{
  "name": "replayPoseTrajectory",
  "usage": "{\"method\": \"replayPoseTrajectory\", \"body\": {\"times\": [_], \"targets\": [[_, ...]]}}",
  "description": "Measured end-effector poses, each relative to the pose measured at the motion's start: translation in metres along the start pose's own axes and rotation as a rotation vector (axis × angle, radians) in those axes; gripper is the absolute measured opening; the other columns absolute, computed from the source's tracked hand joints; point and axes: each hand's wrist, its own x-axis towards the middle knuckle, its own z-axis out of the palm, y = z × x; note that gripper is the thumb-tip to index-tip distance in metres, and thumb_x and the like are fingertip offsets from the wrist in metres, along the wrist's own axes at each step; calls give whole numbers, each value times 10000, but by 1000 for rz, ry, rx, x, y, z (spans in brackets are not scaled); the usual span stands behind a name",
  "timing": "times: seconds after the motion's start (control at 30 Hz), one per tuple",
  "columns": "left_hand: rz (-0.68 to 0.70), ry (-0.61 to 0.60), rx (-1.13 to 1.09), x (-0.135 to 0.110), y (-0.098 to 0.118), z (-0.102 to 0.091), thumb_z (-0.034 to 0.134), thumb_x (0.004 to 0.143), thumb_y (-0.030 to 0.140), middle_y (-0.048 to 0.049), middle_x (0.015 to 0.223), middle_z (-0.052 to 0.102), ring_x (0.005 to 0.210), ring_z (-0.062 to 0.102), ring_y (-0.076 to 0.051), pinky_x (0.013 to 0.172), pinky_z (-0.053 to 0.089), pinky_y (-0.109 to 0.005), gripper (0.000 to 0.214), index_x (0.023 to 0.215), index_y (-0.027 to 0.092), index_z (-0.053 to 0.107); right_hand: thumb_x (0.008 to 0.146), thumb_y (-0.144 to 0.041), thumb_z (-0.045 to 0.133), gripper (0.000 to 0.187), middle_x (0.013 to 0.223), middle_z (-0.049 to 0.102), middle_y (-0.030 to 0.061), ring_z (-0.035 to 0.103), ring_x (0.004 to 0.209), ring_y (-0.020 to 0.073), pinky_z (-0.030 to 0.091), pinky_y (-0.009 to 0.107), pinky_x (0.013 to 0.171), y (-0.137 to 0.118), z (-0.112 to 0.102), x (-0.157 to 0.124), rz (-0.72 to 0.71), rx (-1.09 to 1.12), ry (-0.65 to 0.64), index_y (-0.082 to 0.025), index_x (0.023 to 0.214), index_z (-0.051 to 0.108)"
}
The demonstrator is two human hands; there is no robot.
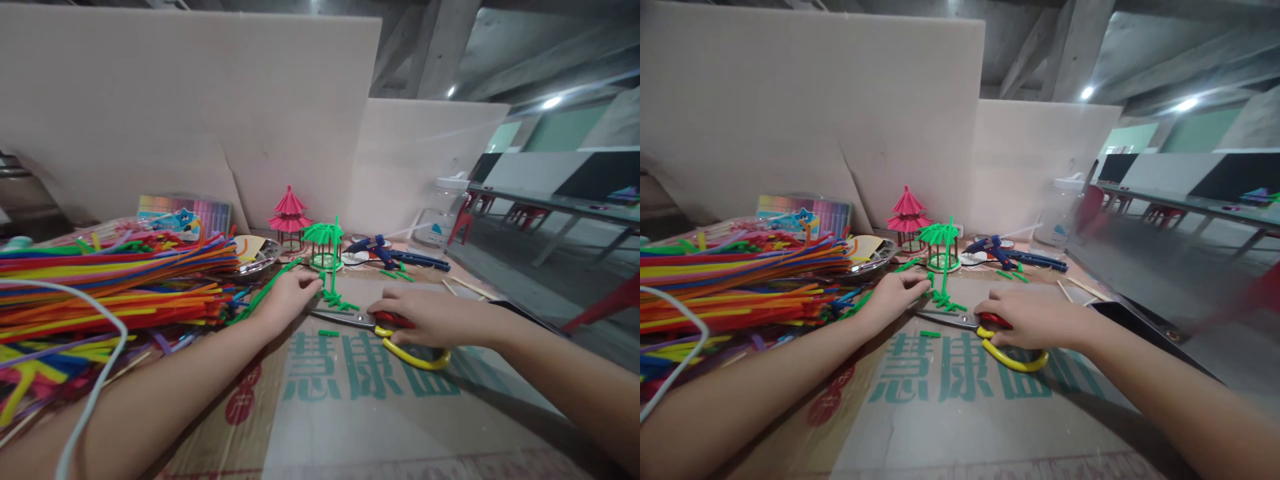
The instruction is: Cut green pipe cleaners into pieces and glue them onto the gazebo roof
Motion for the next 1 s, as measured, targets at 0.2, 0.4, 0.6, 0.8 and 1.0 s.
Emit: {"method": "replayPoseTrajectory", "body": {"times": [0.2, 0.4, 0.6, 0.8, 1.0], "targets": [[-4, 21, -97, 1, 1, 5, 519, 848, 321, -12, 742, 675, 702, 628, -167, 664, 466, -253, 384, 1188, 174, 619, 881, -432, 513, 254, 827, 695, 23, 611, 704, 176, 392, 262, 592, -7, -2, 17, 137, 167, 126, -253, 945, 682], [-19, -12, -263, -2, 9, 5, 502, 866, 340, -7, 703, 646, 642, 627, -158, 638, 479, -262, 302, 1075, 148, 606, 822, -406, 592, 236, 659, 660, 19, 589, 608, 166, 396, 260, 549, 3, 12, 73, 265, 534, 313, -192, 804, 689], [-46, 32, -316, -2, 16, 2, 564, 823, 288, -34, 760, 702, 756, 651, -171, 741, 478, -286, 404, 1195, 127, 561, 774, -460, 638, 319, 461, 533, -28, 495, 391, 121, 371, 240, 411, 8, 35, 121, 331, 840, 315, -180, 634, 575], [-112, 23, -463, -4, 25, 6, 602, 793, 288, -79, 851, 729, 766, 664, -180, 712, 494, -281, 201, 914, 135, 649, 836, -380, 555, 249, 564, 515, -47, 485, 480, 100, 399, 235, 500, -9, 34, 109, 268, 876, 518, -204, 682, 468], [-101, -132, -460, -15, 42, 11, 646, 771, 258, -67, 987, 743, 915, 664, -206, 814, 496, -287, 275, 1014, 155, 724, 872, -383, 531, 228, 611, 511, -45, 493, 555, 115, 385, 244, 530, -30, 40, 68, 157, 884, 608, -207, 738, 478]]}}
